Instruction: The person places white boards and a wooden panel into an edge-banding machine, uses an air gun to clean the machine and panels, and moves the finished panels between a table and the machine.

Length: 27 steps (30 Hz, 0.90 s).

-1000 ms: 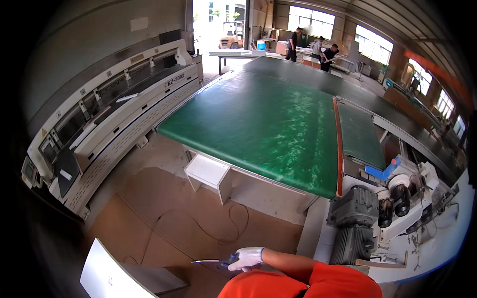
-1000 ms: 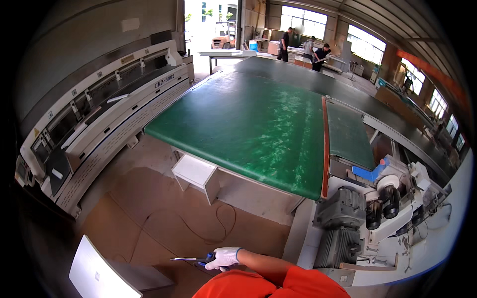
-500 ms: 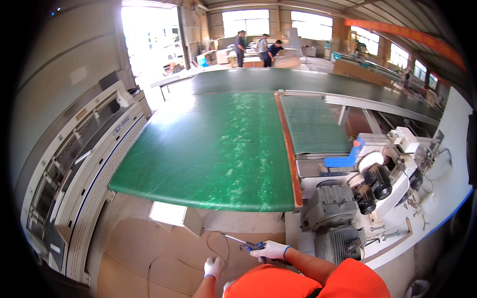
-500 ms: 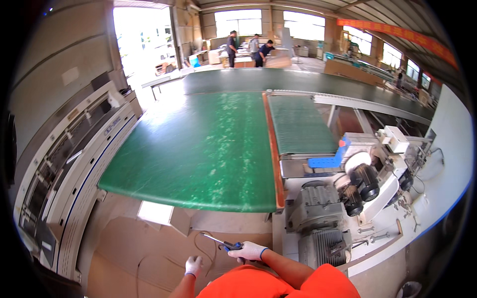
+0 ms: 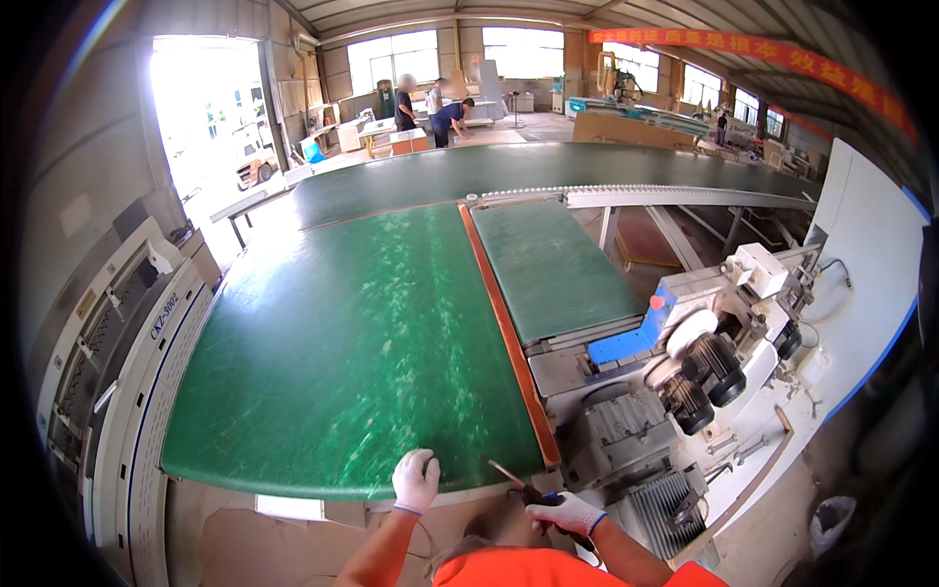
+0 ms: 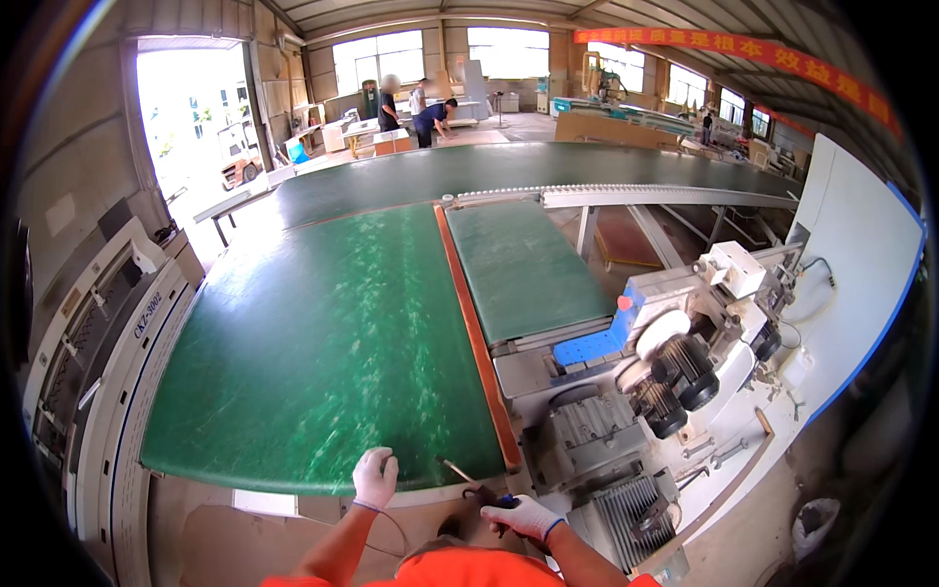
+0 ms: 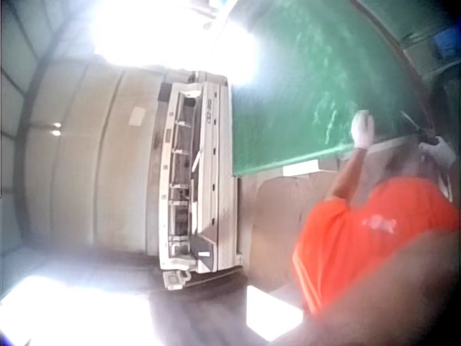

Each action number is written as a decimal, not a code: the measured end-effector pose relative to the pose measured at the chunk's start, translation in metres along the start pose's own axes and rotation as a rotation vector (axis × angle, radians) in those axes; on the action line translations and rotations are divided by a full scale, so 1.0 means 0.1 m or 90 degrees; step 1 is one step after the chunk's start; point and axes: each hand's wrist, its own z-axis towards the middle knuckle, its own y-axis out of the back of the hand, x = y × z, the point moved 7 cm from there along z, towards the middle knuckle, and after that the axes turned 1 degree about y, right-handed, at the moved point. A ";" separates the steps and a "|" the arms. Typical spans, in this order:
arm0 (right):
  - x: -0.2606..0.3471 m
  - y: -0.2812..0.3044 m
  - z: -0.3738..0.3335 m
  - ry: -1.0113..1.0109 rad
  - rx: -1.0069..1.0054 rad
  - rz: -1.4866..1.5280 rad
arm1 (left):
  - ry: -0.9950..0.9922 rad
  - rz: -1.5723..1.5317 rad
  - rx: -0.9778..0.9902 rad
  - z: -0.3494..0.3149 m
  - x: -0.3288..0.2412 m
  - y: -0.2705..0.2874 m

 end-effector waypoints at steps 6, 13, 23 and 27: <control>0.64 0.06 0.54 0.023 -0.094 0.057 | -0.044 0.046 0.079 0.69 0.65 -0.40; 0.76 -0.09 0.95 -0.019 -0.114 0.060 | -0.100 0.092 0.089 1.19 0.86 -0.57; 0.58 0.02 1.21 -0.078 -0.121 0.072 | -0.071 0.115 0.053 1.63 1.15 -0.75; 0.58 0.03 1.17 -0.054 -0.098 0.108 | -0.066 0.124 0.047 1.66 1.20 -0.77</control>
